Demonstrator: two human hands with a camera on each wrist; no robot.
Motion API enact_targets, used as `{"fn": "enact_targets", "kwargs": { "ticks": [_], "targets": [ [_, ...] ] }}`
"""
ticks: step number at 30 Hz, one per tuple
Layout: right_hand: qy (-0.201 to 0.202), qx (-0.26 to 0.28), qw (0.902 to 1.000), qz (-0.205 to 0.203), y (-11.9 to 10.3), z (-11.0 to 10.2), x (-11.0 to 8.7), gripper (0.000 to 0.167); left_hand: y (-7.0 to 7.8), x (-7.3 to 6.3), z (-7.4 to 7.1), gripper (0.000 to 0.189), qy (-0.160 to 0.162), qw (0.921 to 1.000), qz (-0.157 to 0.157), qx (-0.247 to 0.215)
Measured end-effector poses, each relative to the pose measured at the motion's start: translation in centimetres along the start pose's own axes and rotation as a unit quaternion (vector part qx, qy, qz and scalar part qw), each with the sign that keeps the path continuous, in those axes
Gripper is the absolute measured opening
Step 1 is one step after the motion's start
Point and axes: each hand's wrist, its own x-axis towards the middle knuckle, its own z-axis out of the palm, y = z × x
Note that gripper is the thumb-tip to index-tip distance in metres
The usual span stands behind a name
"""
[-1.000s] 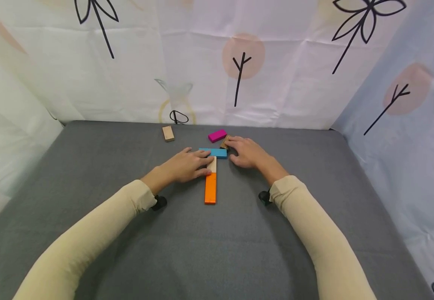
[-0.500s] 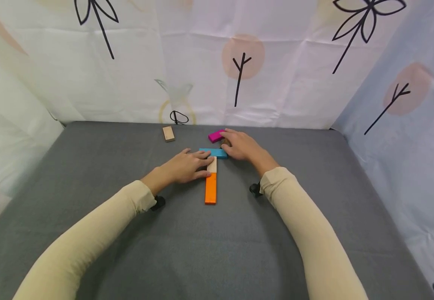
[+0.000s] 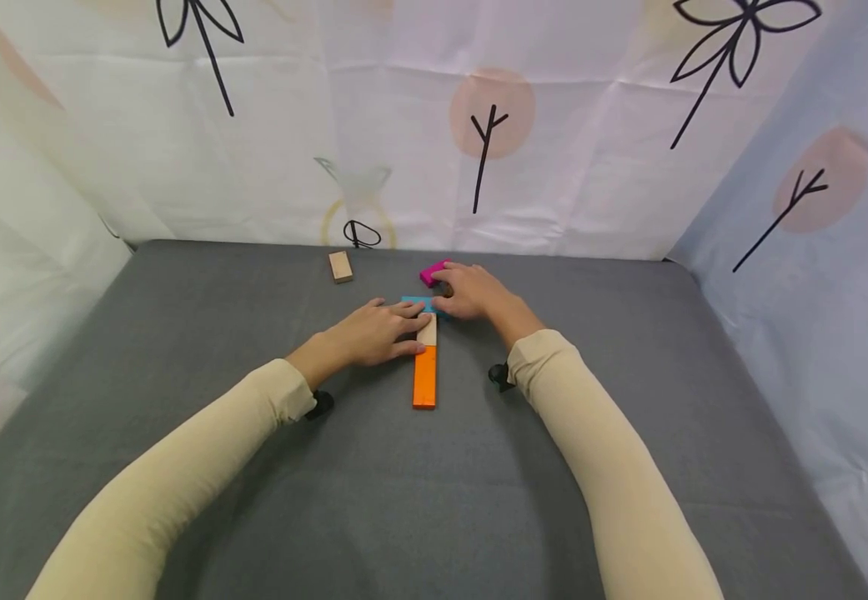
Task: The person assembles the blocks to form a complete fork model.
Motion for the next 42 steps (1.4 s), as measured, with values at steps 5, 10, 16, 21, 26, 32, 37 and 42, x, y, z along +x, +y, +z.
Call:
{"fn": "enact_targets", "kwargs": {
  "ticks": [5, 10, 16, 21, 26, 32, 37, 42],
  "targets": [
    [0.012, 0.028, 0.9990, -0.032, 0.2, 0.1, 0.1, 0.054, -0.1, 0.0, 0.0, 0.066, 0.002, 1.0000, 0.004, -0.002],
    [0.016, 0.047, 0.9982, -0.034, 0.3, 0.2, 0.3, 0.049, -0.1, 0.1, 0.0, 0.065, 0.001, 1.0000, 0.004, -0.002],
    [0.029, 0.079, 0.9962, -0.022, 0.5, 0.2, 0.2, 0.044, 0.0, 0.0, -0.2, 0.065, -0.001, 1.0000, 0.001, -0.003],
    [0.052, 0.082, 0.9949, -0.028, 0.6, 0.1, 0.3, 0.042, 0.0, 0.0, -0.3, 0.065, -0.002, 1.0000, 0.000, -0.003],
    [0.075, 0.060, 0.9954, 0.012, 0.3, 0.1, 0.8, 0.045, 0.0, -0.1, -0.3, 0.065, -0.002, 1.0000, 0.001, -0.002],
    [0.083, 0.034, 0.9945, 0.054, -0.1, 0.5, 1.4, 0.046, -0.1, -0.1, -0.2, 0.065, 0.002, 1.0000, 0.005, -0.005],
    [0.087, 0.019, 0.9944, 0.058, -0.1, 0.9, 1.8, 0.046, -0.1, -0.1, -0.1, 0.065, 0.003, 1.0000, 0.004, -0.008],
    [0.081, 0.028, 0.9949, 0.053, 0.1, 1.0, 1.9, 0.046, -0.1, 0.0, -0.1, 0.065, 0.002, 0.9999, 0.002, -0.010]
  ]
}}
